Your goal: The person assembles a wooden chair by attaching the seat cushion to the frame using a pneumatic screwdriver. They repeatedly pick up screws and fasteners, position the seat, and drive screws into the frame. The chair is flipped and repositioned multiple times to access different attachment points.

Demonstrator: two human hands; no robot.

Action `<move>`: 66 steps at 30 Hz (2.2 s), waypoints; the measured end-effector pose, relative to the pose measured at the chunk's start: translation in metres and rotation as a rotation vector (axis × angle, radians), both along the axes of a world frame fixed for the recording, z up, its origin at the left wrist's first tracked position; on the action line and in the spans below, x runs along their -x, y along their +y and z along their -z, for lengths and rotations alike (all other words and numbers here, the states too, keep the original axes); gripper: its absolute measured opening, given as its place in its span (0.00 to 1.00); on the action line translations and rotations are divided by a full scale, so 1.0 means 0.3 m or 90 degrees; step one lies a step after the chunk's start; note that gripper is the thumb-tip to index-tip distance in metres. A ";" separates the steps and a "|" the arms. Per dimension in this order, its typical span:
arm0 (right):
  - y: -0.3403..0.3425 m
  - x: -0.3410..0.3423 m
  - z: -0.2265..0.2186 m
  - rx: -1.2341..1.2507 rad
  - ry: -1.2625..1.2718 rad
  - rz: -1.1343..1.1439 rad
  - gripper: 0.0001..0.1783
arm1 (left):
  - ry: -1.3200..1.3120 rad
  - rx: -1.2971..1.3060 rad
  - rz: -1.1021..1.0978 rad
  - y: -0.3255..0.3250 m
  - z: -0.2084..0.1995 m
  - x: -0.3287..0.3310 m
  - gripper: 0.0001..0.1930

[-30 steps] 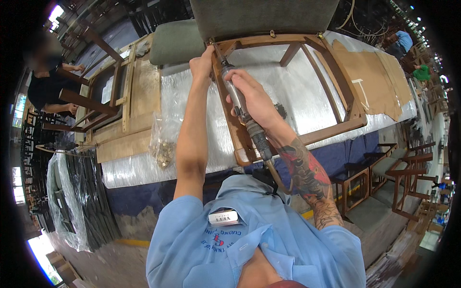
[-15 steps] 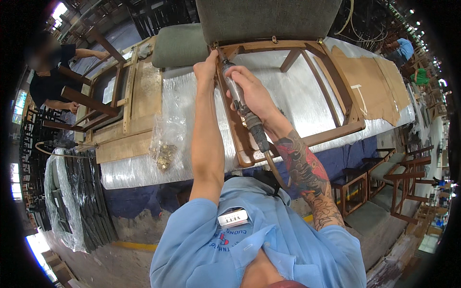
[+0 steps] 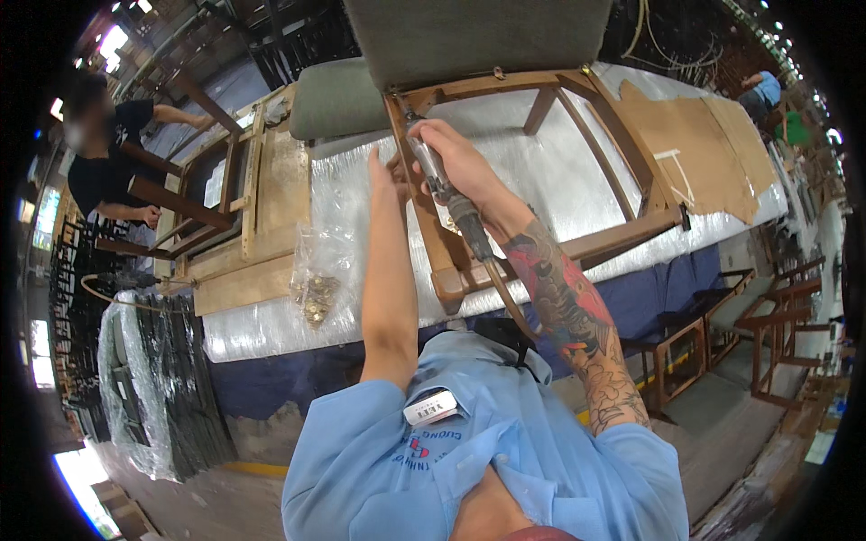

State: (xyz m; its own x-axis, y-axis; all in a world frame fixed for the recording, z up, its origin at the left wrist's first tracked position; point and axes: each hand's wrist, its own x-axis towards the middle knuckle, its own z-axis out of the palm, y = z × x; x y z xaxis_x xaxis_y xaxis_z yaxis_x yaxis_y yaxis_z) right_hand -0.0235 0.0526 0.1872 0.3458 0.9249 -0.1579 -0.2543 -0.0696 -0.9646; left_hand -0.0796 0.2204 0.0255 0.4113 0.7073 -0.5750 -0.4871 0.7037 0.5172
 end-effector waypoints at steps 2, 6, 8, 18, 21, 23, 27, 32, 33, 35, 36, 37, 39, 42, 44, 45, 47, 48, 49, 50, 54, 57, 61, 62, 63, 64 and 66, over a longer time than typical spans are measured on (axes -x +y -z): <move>-0.019 0.003 -0.011 -0.030 0.013 -0.001 0.18 | -0.046 0.132 -0.085 0.043 0.134 0.048 0.22; -0.116 0.060 -0.036 -0.073 0.060 -0.054 0.20 | 0.170 -0.223 0.028 0.201 0.324 0.332 0.13; -0.204 0.041 -0.038 -0.079 0.079 -0.054 0.20 | 0.025 -0.133 -0.035 0.205 0.235 0.327 0.13; -0.422 0.035 -0.087 -0.062 -0.003 -0.075 0.20 | -0.150 -0.282 0.079 0.076 -0.342 0.164 0.10; -0.445 0.036 -0.086 -0.069 0.008 -0.090 0.20 | -0.153 -0.293 0.182 0.065 -0.431 0.103 0.10; -0.457 0.022 -0.083 -0.080 0.010 -0.084 0.20 | -0.122 -0.271 0.224 0.027 -0.495 0.043 0.07; -0.482 -0.023 -0.102 -0.081 -0.012 -0.051 0.20 | -0.112 -0.265 0.289 -0.011 -0.536 -0.041 0.09; -0.511 -0.078 -0.110 -0.083 0.021 -0.042 0.20 | -0.084 -0.238 0.278 -0.053 -0.565 -0.125 0.10; -0.517 -0.089 -0.109 -0.086 0.021 -0.041 0.20 | -0.070 -0.253 0.276 -0.076 -0.571 -0.143 0.11; -0.527 -0.115 -0.099 -0.093 0.038 -0.040 0.19 | -0.058 -0.268 0.286 -0.116 -0.592 -0.174 0.11; -0.530 -0.133 -0.092 -0.097 0.047 -0.039 0.19 | -0.060 -0.266 0.302 -0.131 -0.599 -0.192 0.12; -0.534 -0.149 -0.084 -0.103 0.033 -0.031 0.19 | -0.061 -0.262 0.319 -0.146 -0.602 -0.210 0.12; -0.537 -0.185 -0.076 -0.114 0.006 -0.015 0.19 | -0.069 -0.262 0.348 -0.148 -0.615 -0.255 0.13; -0.579 -0.240 -0.098 -0.103 0.052 -0.008 0.19 | -0.055 -0.242 0.344 -0.216 -0.679 -0.341 0.14; -0.602 -0.292 -0.081 -0.128 0.030 0.006 0.19 | -0.066 -0.242 0.328 -0.265 -0.712 -0.404 0.15; -0.616 -0.319 -0.075 -0.140 0.019 0.013 0.19 | -0.071 -0.242 0.320 -0.284 -0.720 -0.442 0.15; -0.644 -0.369 -0.085 -0.147 0.011 0.035 0.19 | -0.129 -0.203 0.330 -0.302 -0.717 -0.512 0.14; -0.659 -0.397 -0.101 -0.148 0.021 0.040 0.19 | -0.156 -0.183 0.337 -0.305 -0.716 -0.552 0.14; -0.675 -0.425 -0.109 -0.148 0.032 0.050 0.19 | -0.181 -0.162 0.349 -0.325 -0.719 -0.593 0.13; -0.684 -0.457 -0.106 -0.138 0.037 0.057 0.19 | -0.150 -0.194 0.321 -0.362 -0.726 -0.637 0.14; -0.723 -0.547 -0.096 -0.167 0.102 0.080 0.18 | -0.128 -0.229 0.326 -0.425 -0.712 -0.775 0.13; -0.753 -0.621 -0.100 -0.133 0.083 0.087 0.18 | -0.137 -0.234 0.351 -0.438 -0.678 -0.842 0.12; -0.761 -0.705 -0.081 -0.134 0.047 0.123 0.20 | -0.162 -0.231 0.328 -0.489 -0.598 -0.935 0.11; -0.757 -0.723 -0.088 -0.126 0.041 0.129 0.20 | -0.172 -0.222 0.313 -0.495 -0.572 -0.954 0.10; -0.751 -0.742 -0.093 -0.118 0.034 0.134 0.20 | -0.090 -0.235 0.283 -0.486 -0.511 -0.978 0.12; -0.740 -0.759 -0.093 -0.088 0.020 0.139 0.19 | -0.008 -0.247 0.244 -0.460 -0.425 -0.996 0.14; -0.713 -0.800 -0.068 -0.086 0.022 0.135 0.19 | 0.116 -0.268 0.220 -0.434 -0.317 -1.023 0.19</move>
State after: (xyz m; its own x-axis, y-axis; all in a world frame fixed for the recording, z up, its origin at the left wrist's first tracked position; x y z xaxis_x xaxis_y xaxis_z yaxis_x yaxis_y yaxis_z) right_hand 0.2165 -0.1614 0.2076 0.5304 0.8460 -0.0534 -0.2829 0.1173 -0.9520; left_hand 0.2274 0.0901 0.1205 0.5797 0.7327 -0.3565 -0.1425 0.5219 0.8410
